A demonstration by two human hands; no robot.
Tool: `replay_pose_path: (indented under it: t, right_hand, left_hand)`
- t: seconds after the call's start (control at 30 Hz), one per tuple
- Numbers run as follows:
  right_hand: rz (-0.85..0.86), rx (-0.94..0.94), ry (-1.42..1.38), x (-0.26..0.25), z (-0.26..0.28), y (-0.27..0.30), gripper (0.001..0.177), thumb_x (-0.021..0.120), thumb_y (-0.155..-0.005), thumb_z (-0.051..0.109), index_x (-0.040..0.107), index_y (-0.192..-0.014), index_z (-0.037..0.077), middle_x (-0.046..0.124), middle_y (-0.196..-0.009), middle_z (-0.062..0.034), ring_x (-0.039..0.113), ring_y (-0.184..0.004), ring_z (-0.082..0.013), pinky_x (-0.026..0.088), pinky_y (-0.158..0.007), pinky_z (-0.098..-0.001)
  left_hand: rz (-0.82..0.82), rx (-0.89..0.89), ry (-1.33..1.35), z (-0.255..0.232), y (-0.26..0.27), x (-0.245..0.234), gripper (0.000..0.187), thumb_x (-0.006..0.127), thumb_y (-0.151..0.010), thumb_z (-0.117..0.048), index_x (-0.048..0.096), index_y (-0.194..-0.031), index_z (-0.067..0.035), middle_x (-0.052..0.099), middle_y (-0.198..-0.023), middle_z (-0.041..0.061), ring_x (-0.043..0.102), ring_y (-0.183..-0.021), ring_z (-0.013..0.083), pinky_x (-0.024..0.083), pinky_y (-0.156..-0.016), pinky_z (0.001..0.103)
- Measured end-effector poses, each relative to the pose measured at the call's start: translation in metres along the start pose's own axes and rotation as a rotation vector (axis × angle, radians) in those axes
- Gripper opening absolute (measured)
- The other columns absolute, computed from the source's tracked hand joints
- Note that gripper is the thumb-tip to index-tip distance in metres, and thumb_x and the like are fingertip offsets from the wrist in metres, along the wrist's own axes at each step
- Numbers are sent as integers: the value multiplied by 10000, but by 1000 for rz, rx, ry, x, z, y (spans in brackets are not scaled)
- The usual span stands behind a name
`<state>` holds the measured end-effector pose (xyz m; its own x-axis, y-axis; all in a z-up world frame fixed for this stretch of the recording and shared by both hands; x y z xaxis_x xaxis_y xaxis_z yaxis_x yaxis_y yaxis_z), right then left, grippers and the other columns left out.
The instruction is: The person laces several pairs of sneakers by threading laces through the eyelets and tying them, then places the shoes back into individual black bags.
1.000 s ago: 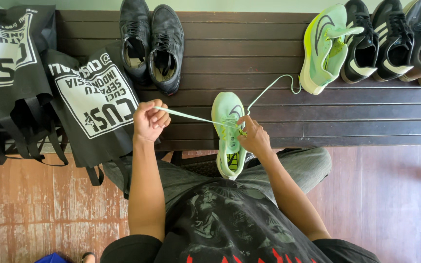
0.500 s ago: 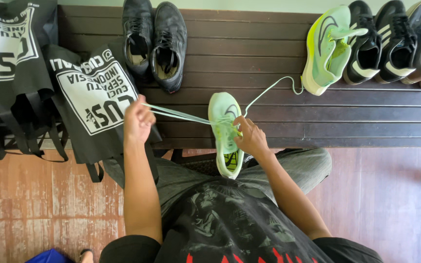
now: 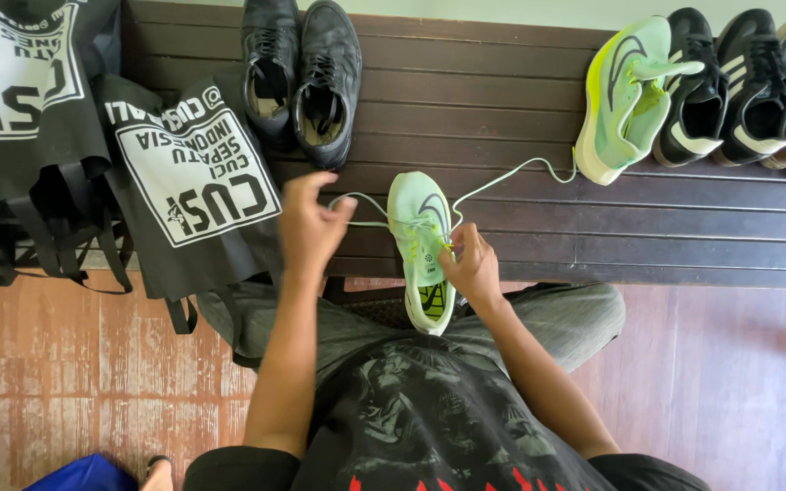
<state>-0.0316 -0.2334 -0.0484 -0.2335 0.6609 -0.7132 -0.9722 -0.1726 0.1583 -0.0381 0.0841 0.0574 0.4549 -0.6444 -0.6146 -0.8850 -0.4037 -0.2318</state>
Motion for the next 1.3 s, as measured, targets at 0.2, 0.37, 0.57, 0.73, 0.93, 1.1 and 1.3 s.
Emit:
replay_pose_path:
  t: [0.2, 0.37, 0.57, 0.73, 0.93, 1.1, 1.3]
  right_hand:
    - [-212, -95, 107, 1, 19, 17, 110, 737, -901, 180, 684, -997, 199, 670, -890, -16, 755, -765, -300, 612, -672, -488]
    - [-257, -152, 21, 1, 9, 19, 169, 725, -913, 115, 708, -1073, 165, 696, -952, -38, 736, -772, -294, 605, -674, -483]
    - [-325, -190, 5, -2, -10, 18, 183, 757, -872, 100, 811, -1032, 172, 712, -871, -9, 729, -699, -241, 596, -641, -390]
    - [-304, -246, -60, -20, -4, 16, 189, 778, -871, 110, 807, -1056, 128, 696, -843, -56, 737, -717, -285, 593, -652, -416]
    - [128, -159, 186, -34, 53, -4, 645, 578, -892, 69, 605, -1490, 309, 617, -1015, -53, 734, -866, -341, 638, -723, -548]
    - [364, -187, 509, -16, 72, -28, 419, 670, -989, 203, 657, -1368, 382, 494, -1183, -35, 629, -1154, -304, 651, -832, -560]
    - [385, -326, 625, 20, 53, -65, 217, 763, -938, 287, 724, -1147, 241, 459, -1174, -35, 644, -1156, -314, 655, -814, -548]
  left_hand:
    - [710, 274, -162, -42, 39, 105, 250, 834, -859, -170, 823, -1105, -213, 737, -1263, 27, 700, -1155, 316, 673, -794, 483]
    - [675, 432, -230, -31, 38, 149, 93, 858, -845, -177, 798, -886, -236, 762, -891, -53, 725, -868, 224, 657, -702, 406]
    - [539, 451, -281, 18, 32, 175, 242, 751, -885, -110, 646, -712, -242, 645, -709, -82, 670, -722, 205, 602, -661, 357]
    - [292, 224, -336, 16, -2, 99, 25, 740, -926, -317, 742, -901, -321, 678, -855, -83, 723, -810, 213, 617, -711, 405]
    - [404, -53, 31, -20, 25, 59, 979, 882, -753, -577, 485, -1532, -137, 614, -1346, 170, 756, -970, 347, 634, -778, 567]
    - [564, -221, 77, -20, 69, 91, 1057, 872, -741, -630, 425, -1501, -47, 564, -1363, 203, 734, -1079, 430, 617, -887, 633]
    - [494, -297, 17, -17, 91, 115, 644, 717, -827, -489, 524, -1368, -197, 527, -1332, 49, 771, -864, 445, 649, -827, 569]
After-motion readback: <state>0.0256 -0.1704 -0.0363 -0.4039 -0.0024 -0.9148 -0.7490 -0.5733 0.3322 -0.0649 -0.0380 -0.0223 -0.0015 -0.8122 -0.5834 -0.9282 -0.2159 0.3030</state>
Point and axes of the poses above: each hand's wrist, its own y-axis away from the middle knuckle, its own x-axis out of the palm, z = x × y, the point moved 3 cm from there along -y, towards the middle knuckle
